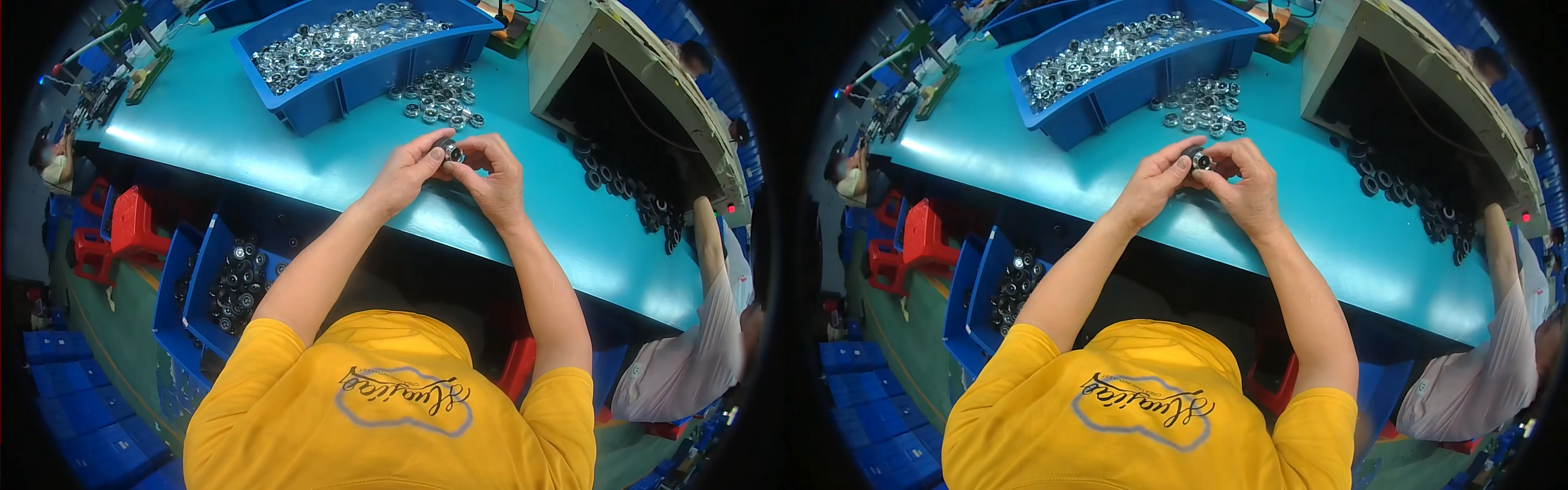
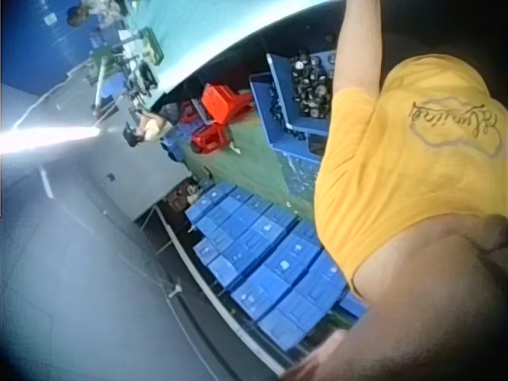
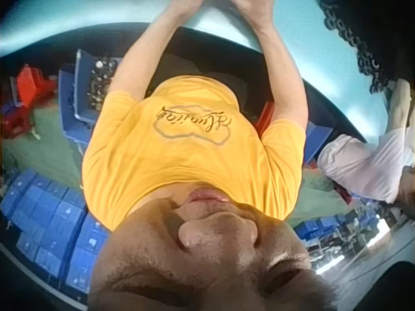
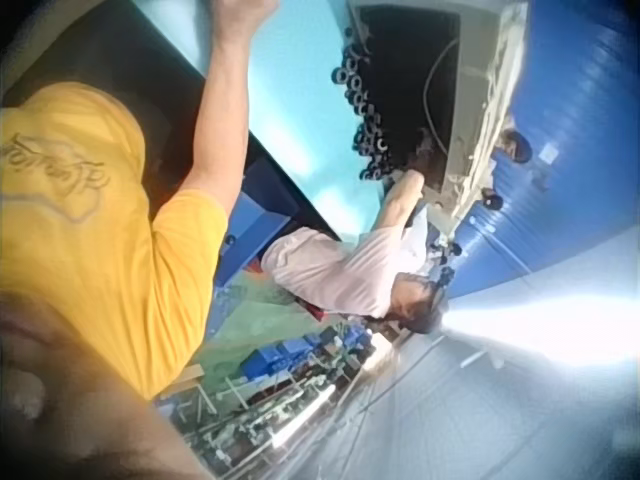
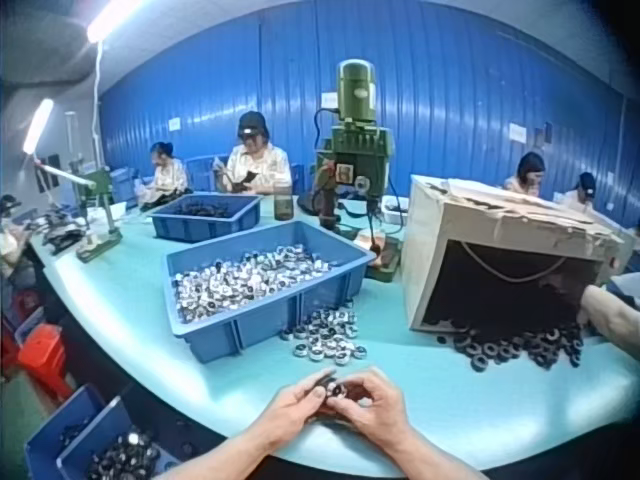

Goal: Assembling small mechanical components by inserting a metal part into a rubber ring at a factory workbench.

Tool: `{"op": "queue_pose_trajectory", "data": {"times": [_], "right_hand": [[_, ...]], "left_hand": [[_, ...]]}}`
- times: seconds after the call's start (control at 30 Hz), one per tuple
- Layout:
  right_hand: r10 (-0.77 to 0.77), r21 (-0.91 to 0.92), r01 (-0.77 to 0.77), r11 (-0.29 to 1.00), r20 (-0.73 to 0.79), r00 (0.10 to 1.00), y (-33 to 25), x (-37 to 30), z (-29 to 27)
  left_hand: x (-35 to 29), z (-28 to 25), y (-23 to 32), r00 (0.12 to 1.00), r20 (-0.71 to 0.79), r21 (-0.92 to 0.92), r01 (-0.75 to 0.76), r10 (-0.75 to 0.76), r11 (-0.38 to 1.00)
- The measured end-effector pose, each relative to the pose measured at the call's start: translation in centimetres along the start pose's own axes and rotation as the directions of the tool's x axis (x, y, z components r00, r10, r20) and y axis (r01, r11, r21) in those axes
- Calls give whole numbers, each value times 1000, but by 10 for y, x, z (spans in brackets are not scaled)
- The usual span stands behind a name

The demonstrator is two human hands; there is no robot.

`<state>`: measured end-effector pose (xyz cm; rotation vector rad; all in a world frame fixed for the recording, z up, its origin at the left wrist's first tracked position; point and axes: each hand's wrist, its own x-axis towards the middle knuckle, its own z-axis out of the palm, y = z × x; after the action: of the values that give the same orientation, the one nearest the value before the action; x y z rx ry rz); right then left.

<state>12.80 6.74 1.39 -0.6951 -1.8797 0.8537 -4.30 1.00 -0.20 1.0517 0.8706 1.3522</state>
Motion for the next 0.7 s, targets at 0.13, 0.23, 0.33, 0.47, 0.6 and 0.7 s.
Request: {"op": "queue_pose_trajectory", "data": {"times": [0.13,0.23,0.33,0.47,0.6,0.7], "right_hand": [[-7,-53,5,999,-24,1000,3,-1,1],[-67,-107,66,992,-7,998,4,-2,3],[-5,-67,11,998,95,995,-5,-1,-1],[212,433,-229,872,87,973,4,0,-4],[355,335,-438,834,282,891,0,6,-12],[253,288,-315,904,233,939,21,-2,-9]], "left_hand": [[0,0,-3,1000,3,66,-24,24,998],[1,2,-9,995,12,166,-101,100,981],[2,2,-8,991,-28,221,-123,132,967],[0,0,-6,985,-85,191,-130,148,973],[-6,2,-1,980,-83,274,-151,180,950],[-2,8,-1,973,-101,370,-157,207,916]]}}
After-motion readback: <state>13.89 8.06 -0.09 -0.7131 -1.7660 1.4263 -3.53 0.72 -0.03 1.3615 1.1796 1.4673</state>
